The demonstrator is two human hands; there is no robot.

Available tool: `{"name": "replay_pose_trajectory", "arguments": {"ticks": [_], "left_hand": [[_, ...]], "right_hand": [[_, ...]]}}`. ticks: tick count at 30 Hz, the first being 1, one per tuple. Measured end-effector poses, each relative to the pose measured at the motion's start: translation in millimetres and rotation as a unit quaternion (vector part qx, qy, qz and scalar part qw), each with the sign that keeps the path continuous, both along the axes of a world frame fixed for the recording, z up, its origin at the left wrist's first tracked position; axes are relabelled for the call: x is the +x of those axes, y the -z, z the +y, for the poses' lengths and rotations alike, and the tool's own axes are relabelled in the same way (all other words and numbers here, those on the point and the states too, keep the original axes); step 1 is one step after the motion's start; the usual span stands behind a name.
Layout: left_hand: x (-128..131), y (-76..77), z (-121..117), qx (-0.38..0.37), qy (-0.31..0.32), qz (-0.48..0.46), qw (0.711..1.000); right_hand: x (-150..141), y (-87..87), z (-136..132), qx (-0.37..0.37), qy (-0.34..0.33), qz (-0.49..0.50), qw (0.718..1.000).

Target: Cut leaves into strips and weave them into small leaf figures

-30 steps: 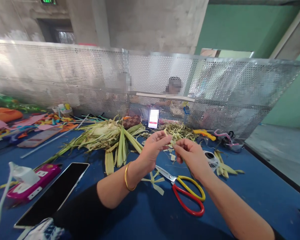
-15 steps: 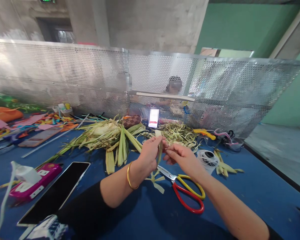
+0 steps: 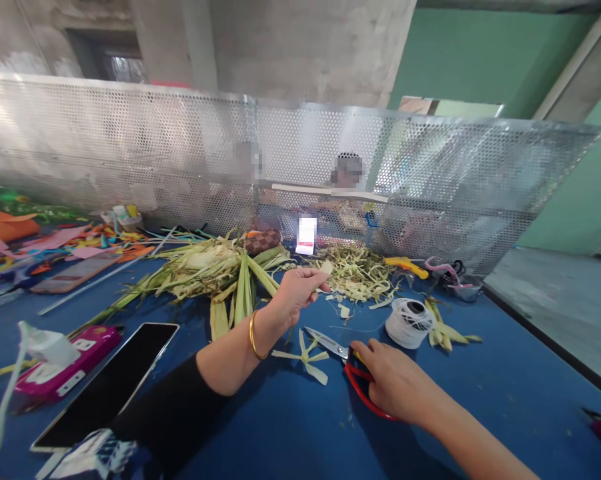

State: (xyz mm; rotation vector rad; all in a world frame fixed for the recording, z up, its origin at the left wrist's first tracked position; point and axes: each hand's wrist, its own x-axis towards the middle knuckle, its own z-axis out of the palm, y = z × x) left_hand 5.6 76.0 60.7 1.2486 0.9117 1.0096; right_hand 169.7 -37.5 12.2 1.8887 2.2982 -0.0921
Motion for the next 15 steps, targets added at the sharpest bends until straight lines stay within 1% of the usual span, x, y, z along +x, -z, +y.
{"name": "replay_pose_trajectory", "arguments": {"ticks": [2,4,6,7,8,9,11,13,14,15], "left_hand": [[-1.5,1.3,1.7,0.009,0.009,0.012,1.000],[-2.7,2.0,3.6,0.019,0.008,0.021,1.000],[-3.0,3.0,5.5,0.021,0.002,0.023,0.999],[-2.7,3.8,6.4,0.021,0.001,0.021,1.000],[-2.3,4.8,7.3,0.020,0.000,0.017,1.000],[-1.7,6.1,8.1,0.018,0.000,0.013,1.000],[-0.5,9.0,9.4,0.016,0.002,0.006,1.000],[0.5,11.6,10.0,0.009,0.009,0.006,1.000],[1.0,12.5,10.0,0.003,0.014,0.009,1.000],[1.3,13.1,9.8,-0.003,0.019,0.013,1.000]], "right_hand": [[5.6,-0.7,3.1,0.012,0.005,0.018,1.000],[16.1,-1.7,7.5,0.026,0.023,0.064,0.997],[28.8,-1.8,12.2,0.046,0.042,0.150,0.987],[34.8,-1.3,14.5,0.060,0.048,0.209,0.975],[40.0,-0.4,16.6,0.077,0.053,0.276,0.957],[43.8,0.7,18.5,0.092,0.056,0.346,0.932],[47.3,3.1,21.2,0.105,0.071,0.470,0.874],[46.0,5.0,21.9,0.091,0.090,0.551,0.825],[44.4,5.7,21.6,0.084,0.097,0.574,0.809],[42.7,6.2,20.9,0.080,0.100,0.585,0.801]]}}
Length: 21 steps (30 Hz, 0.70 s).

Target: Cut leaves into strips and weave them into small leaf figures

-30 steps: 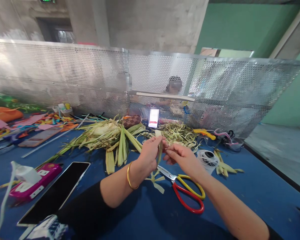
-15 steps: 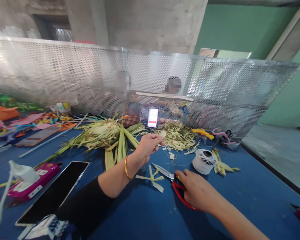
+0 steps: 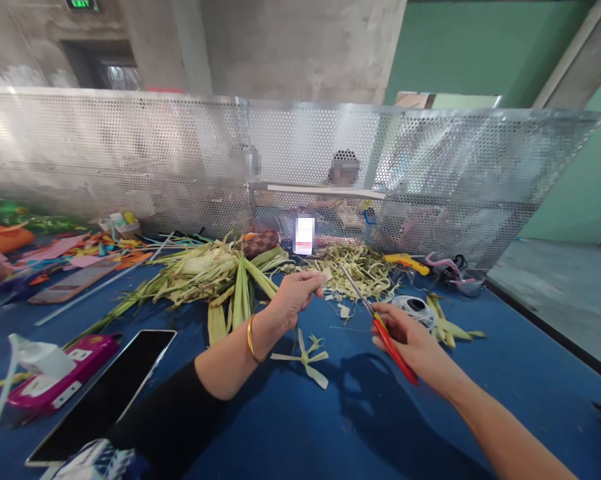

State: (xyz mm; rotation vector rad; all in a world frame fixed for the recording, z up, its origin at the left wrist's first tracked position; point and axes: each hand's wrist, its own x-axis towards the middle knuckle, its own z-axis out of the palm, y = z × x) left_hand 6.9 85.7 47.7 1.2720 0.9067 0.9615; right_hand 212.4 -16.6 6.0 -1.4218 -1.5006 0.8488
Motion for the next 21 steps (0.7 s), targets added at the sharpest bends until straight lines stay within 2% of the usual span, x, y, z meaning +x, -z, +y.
{"name": "replay_pose_trajectory", "arguments": {"ticks": [7,13,21], "left_hand": [[3.2,2.9,-4.4,0.003,0.025,0.043,0.999],[7.8,9.3,-6.2,0.012,0.055,0.047,0.997],[8.4,2.7,-11.4,-0.001,0.052,0.057,0.997]], "right_hand": [[-5.9,1.7,-4.2,0.015,0.043,-0.064,0.997],[-10.4,2.9,-4.1,0.004,0.029,-0.028,0.999],[-14.4,-2.2,-5.8,-0.015,0.024,-0.002,1.000]]}}
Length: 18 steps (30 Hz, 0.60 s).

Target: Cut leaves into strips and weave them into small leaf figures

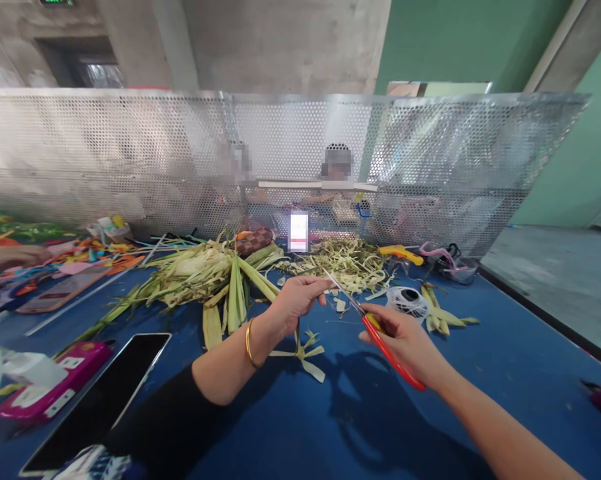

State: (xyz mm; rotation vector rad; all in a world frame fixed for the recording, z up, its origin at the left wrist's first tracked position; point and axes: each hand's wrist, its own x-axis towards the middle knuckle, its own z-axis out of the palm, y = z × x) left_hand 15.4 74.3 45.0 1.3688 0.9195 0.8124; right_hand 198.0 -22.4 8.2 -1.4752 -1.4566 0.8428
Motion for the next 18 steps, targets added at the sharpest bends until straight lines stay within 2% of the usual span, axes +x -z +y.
{"name": "replay_pose_trajectory", "arguments": {"ticks": [9,13,18], "left_hand": [[-1.7,-3.8,-1.4,-0.014,0.006,-0.013,1.000],[-2.0,-13.1,-10.8,-0.046,0.023,-0.046,0.998],[4.4,-21.7,-33.4,-0.094,0.061,-0.115,0.987]], "right_hand": [[1.6,-4.3,3.8,0.000,0.023,0.004,1.000],[-1.4,-6.6,2.1,0.006,0.051,0.105,0.993],[-14.5,-13.3,-6.8,0.008,0.030,0.234,0.972]]}}
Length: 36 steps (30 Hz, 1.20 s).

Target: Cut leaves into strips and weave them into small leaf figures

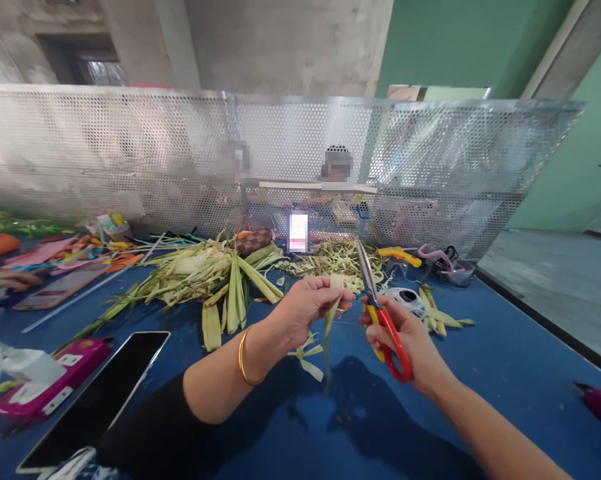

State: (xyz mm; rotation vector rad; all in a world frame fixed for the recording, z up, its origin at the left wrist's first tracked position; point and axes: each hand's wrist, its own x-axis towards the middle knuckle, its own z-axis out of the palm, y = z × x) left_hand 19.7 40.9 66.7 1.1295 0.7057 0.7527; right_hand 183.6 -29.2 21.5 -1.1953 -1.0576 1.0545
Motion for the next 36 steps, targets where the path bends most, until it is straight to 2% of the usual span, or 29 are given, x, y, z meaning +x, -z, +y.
{"name": "replay_pose_trajectory", "arguments": {"ticks": [3,6,8,13,17,20,24,27,32,34,36], "left_hand": [[5.6,3.0,-9.1,-0.006,-0.010,-0.017,1.000],[10.6,8.5,-13.5,-0.010,-0.045,-0.034,0.998],[13.7,12.2,-15.4,-0.012,-0.069,-0.034,0.997],[20.6,20.1,-21.6,0.003,-0.084,-0.027,0.996],[22.5,22.2,-23.8,0.028,-0.088,0.007,0.996],[21.3,21.5,-21.8,0.033,-0.098,0.035,0.994],[18.4,18.2,-18.5,0.032,-0.113,0.029,0.993],[15.6,13.4,-16.1,0.037,-0.123,0.027,0.991],[7.6,7.4,-4.0,0.061,-0.155,0.032,0.986],[4.1,8.7,3.1,0.079,-0.143,0.047,0.985],[1.3,11.4,8.4,0.143,-0.113,0.100,0.978]], "right_hand": [[-9.4,-1.4,-6.5,0.017,-0.013,0.042,0.999],[-17.8,0.9,-10.6,0.030,-0.018,0.061,0.998],[-22.1,3.6,-11.3,0.044,-0.008,0.050,0.998],[-25.5,8.2,-7.3,0.078,0.077,-0.026,0.994],[-22.1,6.0,-5.0,0.069,0.072,-0.040,0.994],[-18.9,3.8,-5.2,0.059,0.048,-0.026,0.997],[-17.2,3.3,-5.9,0.028,-0.003,-0.016,0.999],[-16.5,3.8,-5.7,0.002,-0.015,-0.017,1.000],[-10.1,5.3,-3.4,0.002,0.035,0.021,0.999],[-6.8,5.2,-2.1,0.016,0.056,0.045,0.997],[-4.5,4.5,-1.1,0.018,0.067,0.048,0.996]]}}
